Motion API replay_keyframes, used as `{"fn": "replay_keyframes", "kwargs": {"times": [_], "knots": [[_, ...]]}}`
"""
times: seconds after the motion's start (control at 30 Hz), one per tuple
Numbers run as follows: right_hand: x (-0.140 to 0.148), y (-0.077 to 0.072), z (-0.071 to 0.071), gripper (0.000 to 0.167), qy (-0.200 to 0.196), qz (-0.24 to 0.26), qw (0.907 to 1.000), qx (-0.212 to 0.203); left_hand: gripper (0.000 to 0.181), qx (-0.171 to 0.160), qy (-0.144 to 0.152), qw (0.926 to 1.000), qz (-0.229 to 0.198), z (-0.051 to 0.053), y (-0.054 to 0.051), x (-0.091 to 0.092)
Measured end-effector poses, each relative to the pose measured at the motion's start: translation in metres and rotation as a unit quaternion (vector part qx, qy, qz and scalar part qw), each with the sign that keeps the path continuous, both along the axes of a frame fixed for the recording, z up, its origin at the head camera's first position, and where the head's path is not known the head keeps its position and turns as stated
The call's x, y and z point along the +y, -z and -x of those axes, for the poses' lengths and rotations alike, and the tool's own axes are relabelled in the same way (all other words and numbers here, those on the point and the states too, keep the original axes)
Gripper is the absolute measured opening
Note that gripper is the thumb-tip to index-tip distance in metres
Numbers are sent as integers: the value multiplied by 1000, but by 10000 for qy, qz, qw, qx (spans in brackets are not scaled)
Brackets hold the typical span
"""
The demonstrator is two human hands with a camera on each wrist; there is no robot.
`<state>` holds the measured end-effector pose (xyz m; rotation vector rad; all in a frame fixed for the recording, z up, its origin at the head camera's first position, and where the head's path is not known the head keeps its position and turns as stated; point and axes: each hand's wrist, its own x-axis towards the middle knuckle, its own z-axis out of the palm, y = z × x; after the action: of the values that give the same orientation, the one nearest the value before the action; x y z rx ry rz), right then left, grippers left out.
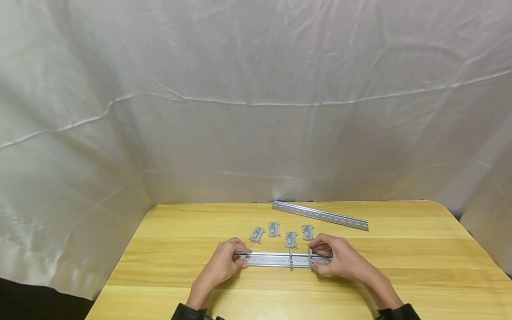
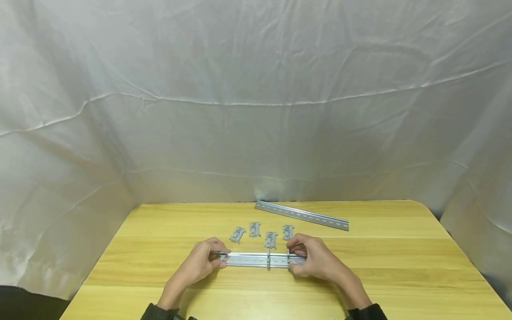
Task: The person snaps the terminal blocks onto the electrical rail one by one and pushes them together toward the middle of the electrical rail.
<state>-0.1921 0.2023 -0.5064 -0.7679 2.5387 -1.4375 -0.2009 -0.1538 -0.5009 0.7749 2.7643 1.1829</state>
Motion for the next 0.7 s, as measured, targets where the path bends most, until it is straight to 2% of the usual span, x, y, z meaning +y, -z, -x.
{"fn": "replay_keyframes", "kwargs": {"times": [0.27, 0.7], "knots": [[-14, 2, 0, 47, 27, 106, 9998, 176, 25, -13, -2, 10000, 5, 1, 1, 0], [-32, -1, 0, 44, 17, 124, 9998, 166, 26, 5, -25, 10000, 42, 1, 2, -1]]}}
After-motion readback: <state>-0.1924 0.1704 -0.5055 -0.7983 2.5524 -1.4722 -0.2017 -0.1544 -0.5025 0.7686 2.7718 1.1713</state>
